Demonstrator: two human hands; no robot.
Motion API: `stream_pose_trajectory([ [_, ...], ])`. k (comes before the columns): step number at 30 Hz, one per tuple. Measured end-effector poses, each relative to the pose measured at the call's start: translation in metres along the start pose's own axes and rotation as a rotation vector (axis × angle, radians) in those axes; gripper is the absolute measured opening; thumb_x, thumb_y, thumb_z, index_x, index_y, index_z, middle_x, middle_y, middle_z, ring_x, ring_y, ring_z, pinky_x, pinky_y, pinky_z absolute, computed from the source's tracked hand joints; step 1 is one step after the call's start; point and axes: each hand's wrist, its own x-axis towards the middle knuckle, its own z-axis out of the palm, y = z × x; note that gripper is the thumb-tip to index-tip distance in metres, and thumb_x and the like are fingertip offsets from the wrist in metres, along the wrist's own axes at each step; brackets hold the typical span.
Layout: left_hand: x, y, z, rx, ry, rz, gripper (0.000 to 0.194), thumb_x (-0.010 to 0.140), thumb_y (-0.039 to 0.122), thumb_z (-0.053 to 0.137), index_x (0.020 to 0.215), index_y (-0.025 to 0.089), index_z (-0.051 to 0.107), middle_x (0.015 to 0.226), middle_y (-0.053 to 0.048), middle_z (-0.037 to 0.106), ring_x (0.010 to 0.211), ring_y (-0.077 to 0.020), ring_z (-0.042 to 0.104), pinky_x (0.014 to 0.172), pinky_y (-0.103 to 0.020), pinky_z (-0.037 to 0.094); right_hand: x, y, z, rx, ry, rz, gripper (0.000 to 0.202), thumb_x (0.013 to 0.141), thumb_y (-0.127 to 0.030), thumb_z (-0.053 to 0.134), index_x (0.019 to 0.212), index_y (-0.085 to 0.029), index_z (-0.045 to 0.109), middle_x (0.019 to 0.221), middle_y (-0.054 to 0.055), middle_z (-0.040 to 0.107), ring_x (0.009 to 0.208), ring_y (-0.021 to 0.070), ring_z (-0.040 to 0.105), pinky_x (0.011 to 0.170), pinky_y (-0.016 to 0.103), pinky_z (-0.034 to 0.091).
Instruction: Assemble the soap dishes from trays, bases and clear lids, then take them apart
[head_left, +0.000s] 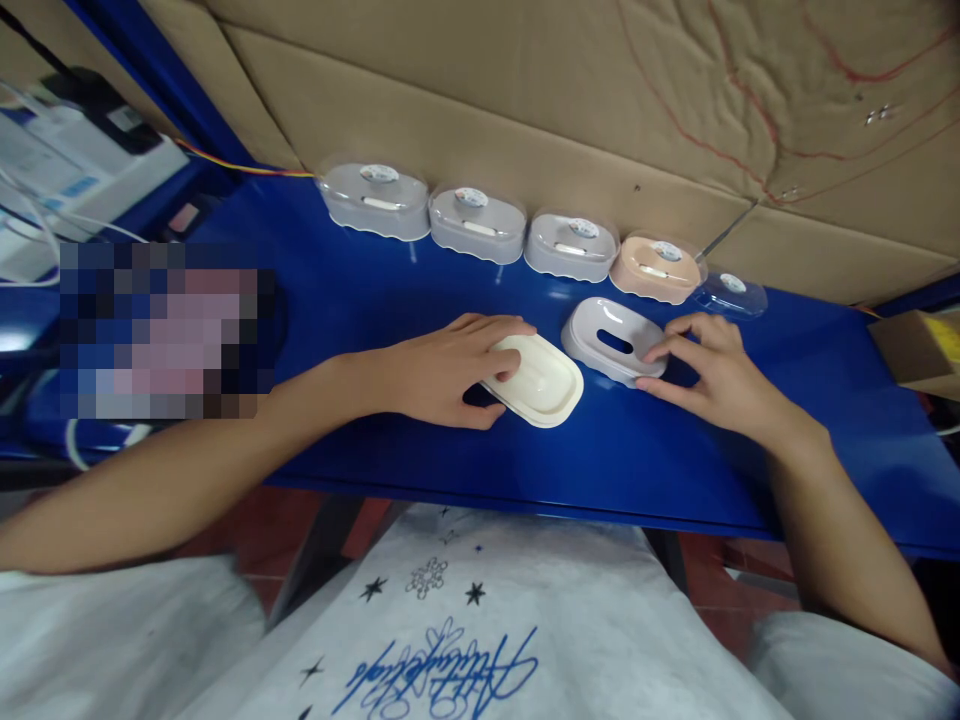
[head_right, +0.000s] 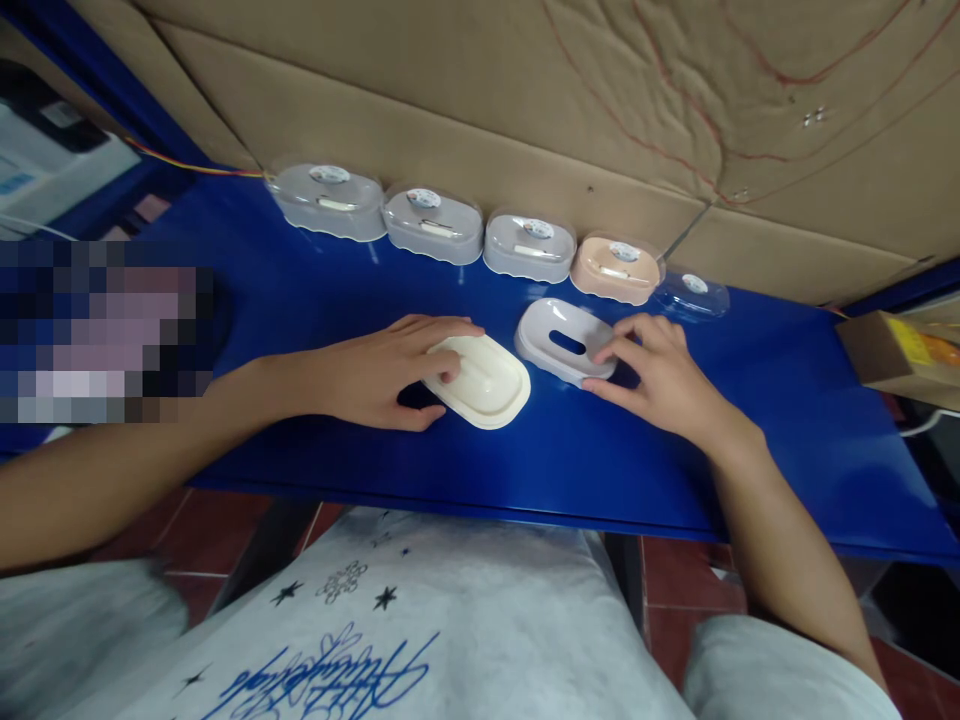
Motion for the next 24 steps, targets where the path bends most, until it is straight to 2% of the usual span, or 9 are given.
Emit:
stream_pose_trajectory([
  [3, -0.001, -0.001, 0.001, -0.015, -0.007, 0.001, 0.018, 0.096, 0.023, 0.071, 0.111, 0.02, 0.061, 0.17, -0.024, 0.047, 0.167, -0.0418, 0.036, 0.132, -0.062, 0.036, -0.001, -0.004, 0.005, -0.003, -0.002, -0.016, 0.05, 0.1, -0.075, 0.065, 0.118, -0.028, 0.065, 0.155, 0.017, 0.055, 0.155, 0.0455, 0.048, 0.124, 0.069, 0.039],
  [5, -0.001, -0.001, 0.002, -0.021, -0.006, -0.009, 0.018, 0.096, 0.021, 0.071, 0.111, 0.02, 0.061, 0.172, -0.024, 0.043, 0.17, -0.0421, 0.031, 0.133, -0.063, 0.035, 0.0, -0.006, 0.008, 0.013, -0.027, -0.009, 0.05, 0.101, -0.074, 0.064, 0.116, -0.027, 0.059, 0.161, 0.019, 0.051, 0.163, 0.0448, 0.04, 0.128, 0.07, 0.035],
  [7, -0.002, -0.001, 0.002, -0.027, -0.02, -0.026, 0.017, 0.097, 0.021, 0.071, 0.11, 0.02, 0.06, 0.178, -0.026, 0.035, 0.173, -0.0427, 0.023, 0.134, -0.064, 0.032, 0.001, -0.008, 0.01, 0.029, -0.056, 0.022, 0.05, 0.1, -0.075, 0.065, 0.112, -0.028, 0.055, 0.161, 0.02, 0.051, 0.162, 0.0443, 0.042, 0.126, 0.07, 0.04],
  [10, -0.003, -0.001, 0.002, -0.039, -0.054, -0.045, 0.015, 0.098, 0.022, 0.07, 0.107, 0.019, 0.058, 0.181, -0.028, 0.027, 0.174, -0.0432, 0.018, 0.136, -0.065, 0.029, 0.002, -0.008, 0.012, 0.046, -0.094, 0.075, 0.051, 0.099, -0.074, 0.066, 0.114, -0.028, 0.053, 0.162, 0.021, 0.05, 0.152, 0.0456, 0.055, 0.117, 0.069, 0.051],
  [12, -0.004, -0.001, 0.001, -0.037, -0.069, -0.043, 0.016, 0.097, 0.022, 0.07, 0.107, 0.019, 0.058, 0.179, -0.028, 0.031, 0.173, -0.0426, 0.022, 0.135, -0.063, 0.031, 0.003, -0.009, 0.014, 0.06, -0.088, 0.085, 0.05, 0.1, -0.07, 0.067, 0.121, -0.027, 0.054, 0.164, 0.021, 0.048, 0.149, 0.0464, 0.056, 0.116, 0.069, 0.053],
  [15, -0.004, -0.002, -0.001, -0.022, -0.07, -0.056, 0.021, 0.094, 0.021, 0.072, 0.111, 0.02, 0.06, 0.174, -0.024, 0.042, 0.166, -0.0413, 0.037, 0.131, -0.059, 0.036, 0.006, -0.011, 0.017, 0.1, -0.043, 0.064, 0.054, 0.098, -0.062, 0.071, 0.136, -0.029, 0.052, 0.164, 0.02, 0.048, 0.153, 0.0455, 0.053, 0.118, 0.067, 0.053],
  [18, -0.002, -0.001, -0.002, -0.028, -0.053, -0.096, 0.028, 0.097, 0.029, 0.074, 0.119, 0.021, 0.06, 0.168, -0.02, 0.05, 0.156, -0.0388, 0.049, 0.127, -0.055, 0.039, 0.008, -0.014, 0.018, 0.118, 0.009, 0.037, 0.057, 0.097, -0.057, 0.073, 0.143, -0.03, 0.051, 0.162, 0.019, 0.049, 0.157, 0.0439, 0.049, 0.122, 0.065, 0.051],
  [24, 0.004, -0.001, 0.003, -0.062, 0.022, -0.275, 0.061, 0.097, 0.048, 0.079, 0.143, 0.018, 0.052, 0.164, -0.021, 0.055, 0.149, -0.0402, 0.057, 0.121, -0.052, 0.042, 0.008, -0.014, 0.019, 0.136, 0.095, -0.02, 0.058, 0.098, -0.053, 0.073, 0.147, -0.029, 0.053, 0.164, 0.019, 0.049, 0.16, 0.044, 0.045, 0.127, 0.065, 0.046],
])
